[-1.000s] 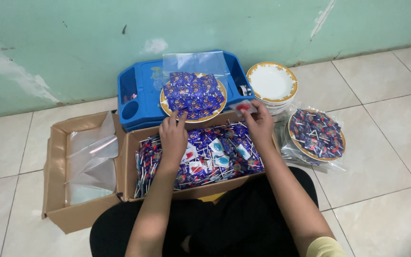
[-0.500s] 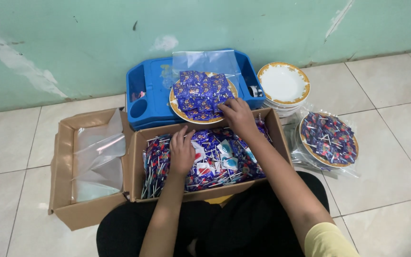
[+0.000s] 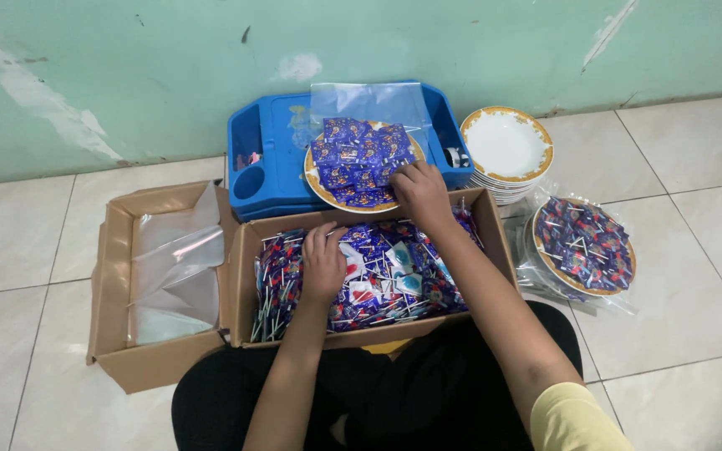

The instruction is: Arranging small blue packets on a plate and then placing the plate into a plastic bag

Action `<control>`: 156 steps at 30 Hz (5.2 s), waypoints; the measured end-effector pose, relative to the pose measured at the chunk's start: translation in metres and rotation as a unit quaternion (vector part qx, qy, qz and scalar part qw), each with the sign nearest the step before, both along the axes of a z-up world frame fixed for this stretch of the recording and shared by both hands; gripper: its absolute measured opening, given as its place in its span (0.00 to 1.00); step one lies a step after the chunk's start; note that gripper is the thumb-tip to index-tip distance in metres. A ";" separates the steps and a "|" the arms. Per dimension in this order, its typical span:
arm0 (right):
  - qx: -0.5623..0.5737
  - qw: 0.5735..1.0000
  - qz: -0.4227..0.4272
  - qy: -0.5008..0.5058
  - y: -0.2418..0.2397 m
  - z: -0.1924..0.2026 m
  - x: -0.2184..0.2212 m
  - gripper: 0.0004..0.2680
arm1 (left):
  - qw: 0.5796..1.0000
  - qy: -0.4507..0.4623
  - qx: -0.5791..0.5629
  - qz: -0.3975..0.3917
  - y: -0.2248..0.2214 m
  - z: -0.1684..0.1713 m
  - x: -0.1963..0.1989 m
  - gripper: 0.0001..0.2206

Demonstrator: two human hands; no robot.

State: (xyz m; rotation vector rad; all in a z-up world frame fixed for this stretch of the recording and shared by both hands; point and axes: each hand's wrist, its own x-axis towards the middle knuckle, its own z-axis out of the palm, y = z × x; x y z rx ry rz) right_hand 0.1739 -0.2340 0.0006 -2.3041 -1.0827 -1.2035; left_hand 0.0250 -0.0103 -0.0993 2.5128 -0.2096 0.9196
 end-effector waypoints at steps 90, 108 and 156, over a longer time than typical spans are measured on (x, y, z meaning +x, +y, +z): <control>-0.087 0.939 -0.149 0.296 0.039 -0.008 0.037 0.02 | 0.950 0.302 0.020 -0.084 0.003 -0.031 0.005 0.13; 0.052 0.962 -0.022 0.268 0.029 0.020 -0.042 0.04 | 0.962 0.242 -0.003 -0.129 0.005 -0.014 0.001 0.15; -0.029 0.938 -0.171 0.301 -0.071 0.023 -0.044 0.03 | 0.980 0.022 -0.187 -0.070 0.015 0.014 -0.001 0.13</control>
